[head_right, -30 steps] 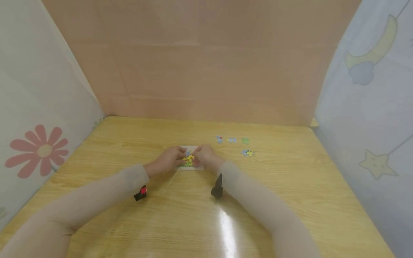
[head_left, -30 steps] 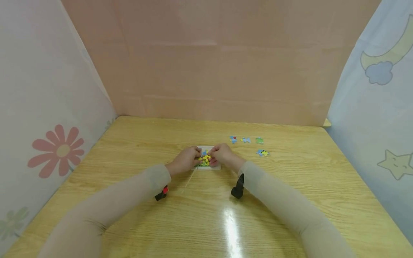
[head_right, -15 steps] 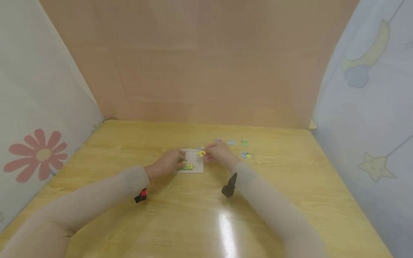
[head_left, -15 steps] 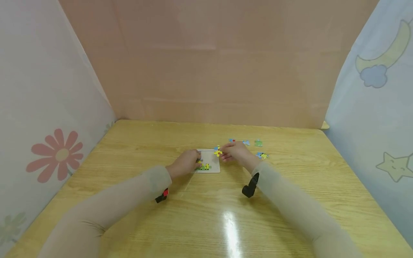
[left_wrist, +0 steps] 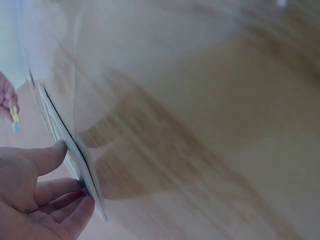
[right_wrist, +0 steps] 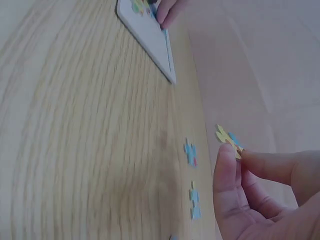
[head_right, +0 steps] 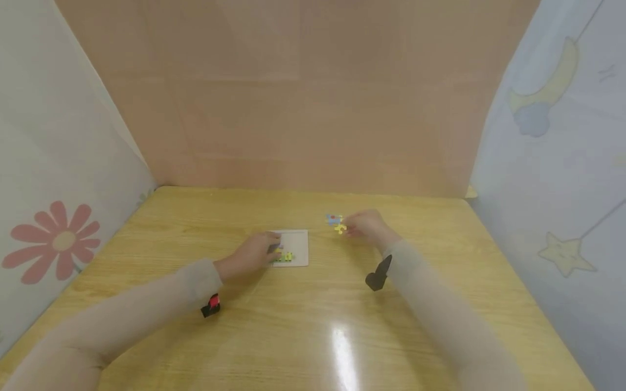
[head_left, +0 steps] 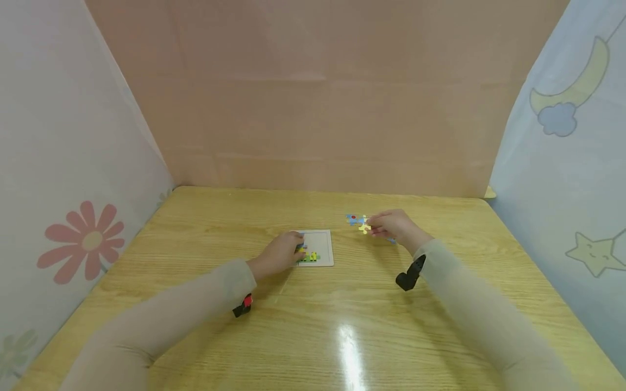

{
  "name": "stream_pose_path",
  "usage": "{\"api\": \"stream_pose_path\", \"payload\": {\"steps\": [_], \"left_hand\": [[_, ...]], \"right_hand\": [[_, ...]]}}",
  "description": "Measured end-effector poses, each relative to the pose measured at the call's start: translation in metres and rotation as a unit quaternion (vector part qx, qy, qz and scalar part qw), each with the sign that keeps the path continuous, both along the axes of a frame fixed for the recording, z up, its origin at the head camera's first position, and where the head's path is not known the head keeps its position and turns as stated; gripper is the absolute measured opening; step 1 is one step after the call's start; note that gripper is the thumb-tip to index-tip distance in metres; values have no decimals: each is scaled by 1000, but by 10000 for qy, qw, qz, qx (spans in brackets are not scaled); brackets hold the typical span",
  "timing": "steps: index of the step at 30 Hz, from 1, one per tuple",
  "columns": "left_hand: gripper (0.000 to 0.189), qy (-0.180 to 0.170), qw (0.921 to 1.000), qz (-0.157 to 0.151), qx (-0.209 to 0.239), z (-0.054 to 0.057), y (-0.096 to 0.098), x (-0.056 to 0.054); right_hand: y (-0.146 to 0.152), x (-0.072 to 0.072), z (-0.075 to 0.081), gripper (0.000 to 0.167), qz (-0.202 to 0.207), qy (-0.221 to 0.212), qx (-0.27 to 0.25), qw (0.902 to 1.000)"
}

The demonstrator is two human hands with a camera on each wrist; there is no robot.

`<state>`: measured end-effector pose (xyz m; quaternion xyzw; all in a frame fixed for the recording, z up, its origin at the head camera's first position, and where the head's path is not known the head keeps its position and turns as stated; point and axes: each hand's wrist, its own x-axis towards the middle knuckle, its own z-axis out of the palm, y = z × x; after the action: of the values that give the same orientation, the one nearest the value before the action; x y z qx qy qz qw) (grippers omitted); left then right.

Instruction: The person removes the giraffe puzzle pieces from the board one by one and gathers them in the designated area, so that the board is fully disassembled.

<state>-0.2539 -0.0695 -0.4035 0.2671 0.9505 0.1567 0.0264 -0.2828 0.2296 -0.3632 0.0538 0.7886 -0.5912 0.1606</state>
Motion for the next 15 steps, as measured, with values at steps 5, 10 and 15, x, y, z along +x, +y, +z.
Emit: {"api": "stream_pose_path", "payload": {"steps": [5, 10, 15], "left_hand": [[49, -96, 9999, -82, -102, -2, -4, 0], [54, -84, 9993, -168, -317, -4, -4, 0], [55, -52, 9984, -191, -533, -3, -4, 1]], "right_hand": [[12, -1, -3, 45, 34, -28, 379, 9993], [22, -3, -11, 38, -65, -23, 782, 9969], [25, -6, -20, 31, -174, -154, 896, 9957]]}}
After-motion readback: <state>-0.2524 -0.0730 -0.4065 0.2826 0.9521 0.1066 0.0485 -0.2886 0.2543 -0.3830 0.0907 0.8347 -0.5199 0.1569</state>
